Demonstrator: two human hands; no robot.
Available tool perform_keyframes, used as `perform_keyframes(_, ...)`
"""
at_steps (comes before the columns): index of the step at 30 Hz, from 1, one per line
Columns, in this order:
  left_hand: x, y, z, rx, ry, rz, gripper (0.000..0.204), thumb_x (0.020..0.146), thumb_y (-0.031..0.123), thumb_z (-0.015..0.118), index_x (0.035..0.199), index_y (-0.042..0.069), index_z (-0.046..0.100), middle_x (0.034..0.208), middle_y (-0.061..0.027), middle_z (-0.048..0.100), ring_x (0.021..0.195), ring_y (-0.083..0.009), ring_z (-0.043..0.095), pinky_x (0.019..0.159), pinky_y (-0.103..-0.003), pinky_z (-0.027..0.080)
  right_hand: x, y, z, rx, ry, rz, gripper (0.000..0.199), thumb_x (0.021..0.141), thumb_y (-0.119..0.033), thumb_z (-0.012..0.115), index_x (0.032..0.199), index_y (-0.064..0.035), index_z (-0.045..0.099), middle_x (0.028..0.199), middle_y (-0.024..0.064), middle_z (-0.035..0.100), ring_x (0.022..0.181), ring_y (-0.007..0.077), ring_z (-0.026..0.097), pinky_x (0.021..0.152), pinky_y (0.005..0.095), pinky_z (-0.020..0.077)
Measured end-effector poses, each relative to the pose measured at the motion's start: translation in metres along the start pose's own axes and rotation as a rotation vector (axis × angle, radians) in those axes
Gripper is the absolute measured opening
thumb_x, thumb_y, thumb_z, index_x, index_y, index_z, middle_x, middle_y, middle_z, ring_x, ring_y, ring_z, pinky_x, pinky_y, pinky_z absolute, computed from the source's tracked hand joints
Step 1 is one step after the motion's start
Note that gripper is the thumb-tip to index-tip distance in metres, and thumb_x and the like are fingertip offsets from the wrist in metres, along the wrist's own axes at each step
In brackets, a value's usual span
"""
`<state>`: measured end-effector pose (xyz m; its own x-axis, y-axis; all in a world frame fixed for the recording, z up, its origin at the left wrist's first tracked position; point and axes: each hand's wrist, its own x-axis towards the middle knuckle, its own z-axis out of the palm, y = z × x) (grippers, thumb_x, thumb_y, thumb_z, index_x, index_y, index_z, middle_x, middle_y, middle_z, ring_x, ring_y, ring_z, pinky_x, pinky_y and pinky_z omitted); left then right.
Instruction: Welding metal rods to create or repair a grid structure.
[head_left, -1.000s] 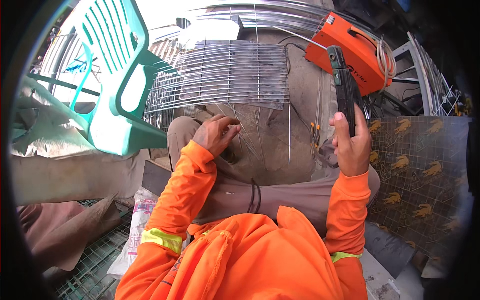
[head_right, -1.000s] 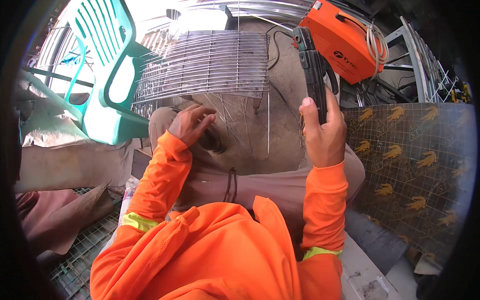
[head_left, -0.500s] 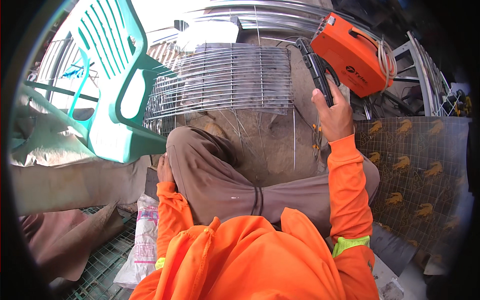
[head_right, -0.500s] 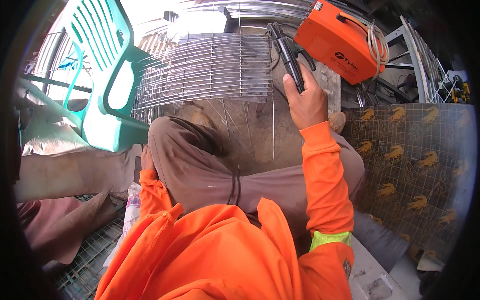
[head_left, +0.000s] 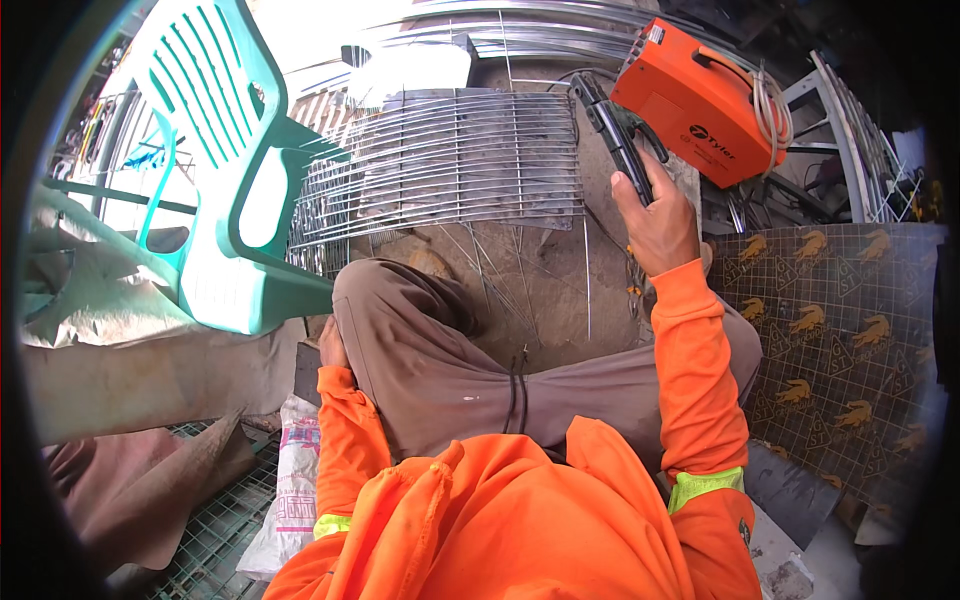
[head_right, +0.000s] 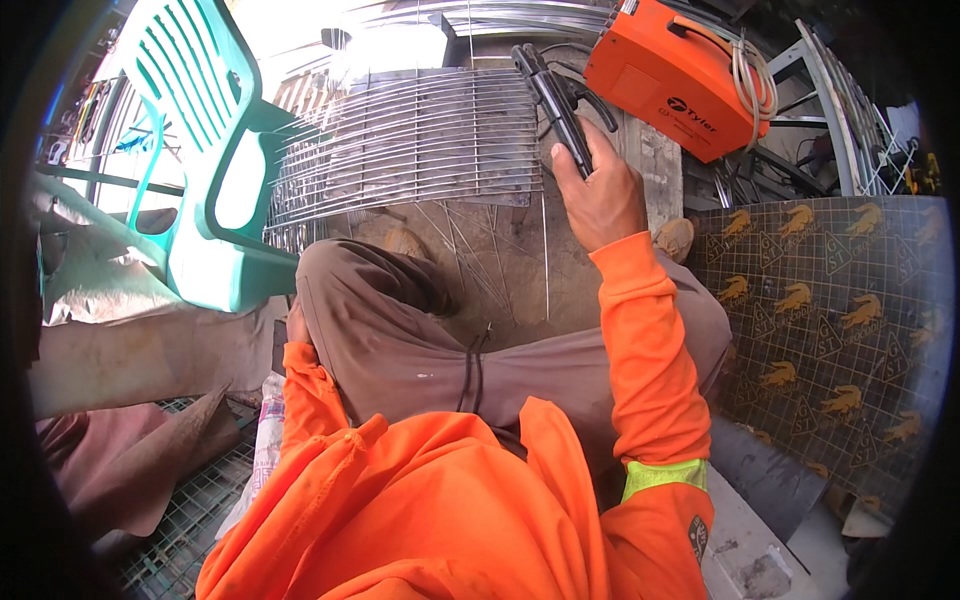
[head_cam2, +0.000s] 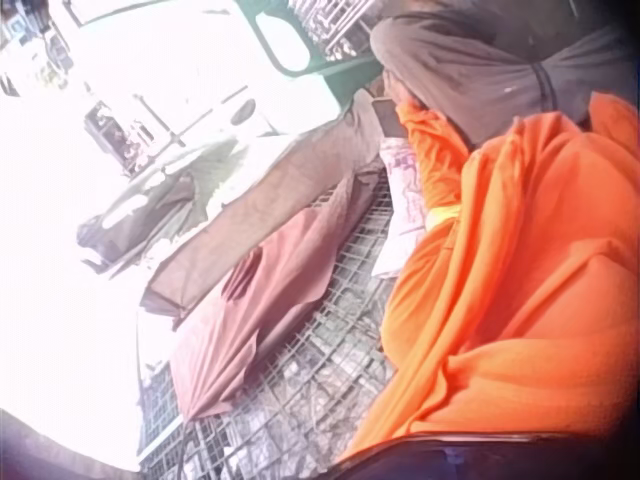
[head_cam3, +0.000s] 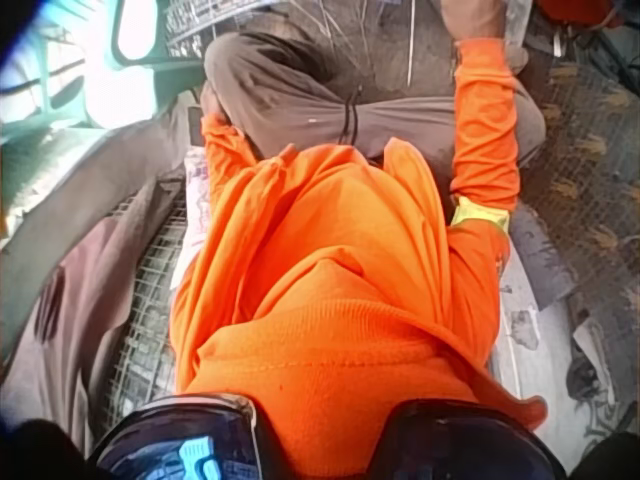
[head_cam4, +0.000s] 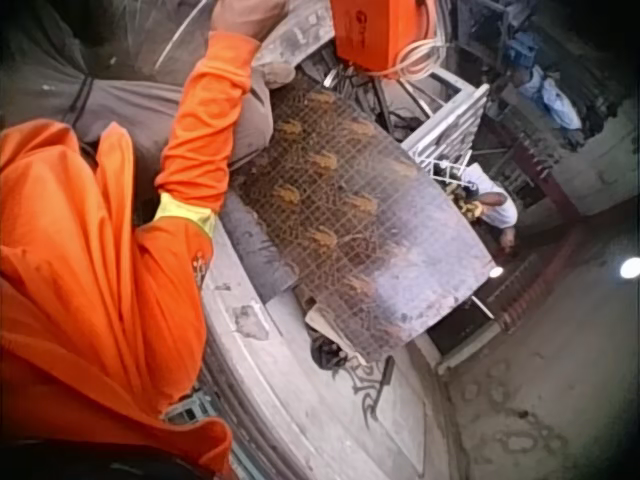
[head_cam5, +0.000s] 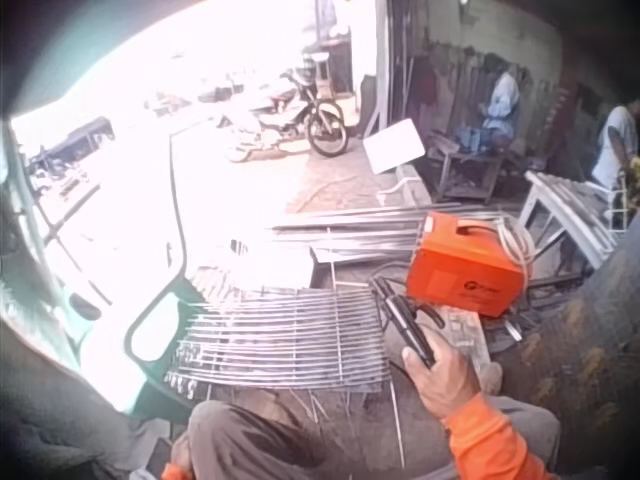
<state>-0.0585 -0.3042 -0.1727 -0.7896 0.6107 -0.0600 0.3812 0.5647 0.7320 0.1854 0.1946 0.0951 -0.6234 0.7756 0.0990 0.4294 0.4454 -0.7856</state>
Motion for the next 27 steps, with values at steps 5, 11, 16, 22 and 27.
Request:
perform_keyframes(5,-0.001,-0.004,0.0,-0.08,0.026,-0.014,0.045,0.101,0.027,0.043,0.131,-0.003,0.059,0.133,-0.0177,0.061,0.12,-0.0262,0.059,0.103,-0.032,0.042,0.0,-0.001,-0.001,-0.019,-0.004,0.005,0.043,0.096,-0.029,0.061,0.131,-0.0051,0.06,0.098,0.0205,0.07,0.093,0.035,0.07,0.082,0.0384,0.0524)
perform_keyframes(11,0.006,0.04,0.003,-0.127,0.04,-0.131,0.047,0.1,0.03,0.044,0.13,-0.003,0.059,0.128,-0.0178,0.063,0.118,-0.027,0.06,0.1,-0.033,0.043,0.0,0.002,-0.005,-0.009,-0.01,0.034,0.043,0.096,-0.03,0.061,0.131,-0.0051,0.06,0.096,0.0193,0.069,0.091,0.0338,0.07,0.082,0.0379,0.0523)
perform_keyframes(16,0.005,0.024,0.001,-0.21,0.06,-0.312,0.046,0.1,0.031,0.044,0.127,-0.002,0.061,0.126,-0.0174,0.064,0.114,-0.0285,0.062,0.097,-0.034,0.045,0.001,0.0,0.002,-0.009,0.01,-0.037,0.043,0.096,-0.029,0.061,0.131,-0.0051,0.06,0.096,0.0192,0.069,0.091,0.0326,0.07,0.082,0.0376,0.0524)
perform_keyframes(22,0.006,0.022,0.005,-0.105,0.094,-0.241,0.042,0.1,0.026,0.042,0.124,-0.001,0.063,0.121,-0.0157,0.065,0.11,-0.0277,0.063,0.096,-0.033,0.046,0.0,0.002,0.001,0.008,0.029,-0.026,0.042,0.095,-0.028,0.061,0.13,-0.0057,0.06,0.095,0.0184,0.07,0.089,0.0331,0.07,0.08,0.0374,0.0526)
perform_keyframes(27,0.004,0.017,0.002,0.037,0.079,-0.047,0.04,0.1,0.024,0.041,0.123,-0.001,0.063,0.119,-0.0149,0.066,0.109,-0.0268,0.063,0.095,-0.033,0.046,-0.001,0.002,0.002,-0.01,0.009,-0.044,0.041,0.095,-0.029,0.062,0.129,-0.0068,0.061,0.09,0.0185,0.069,0.083,0.0326,0.069,0.076,0.0383,0.0524)
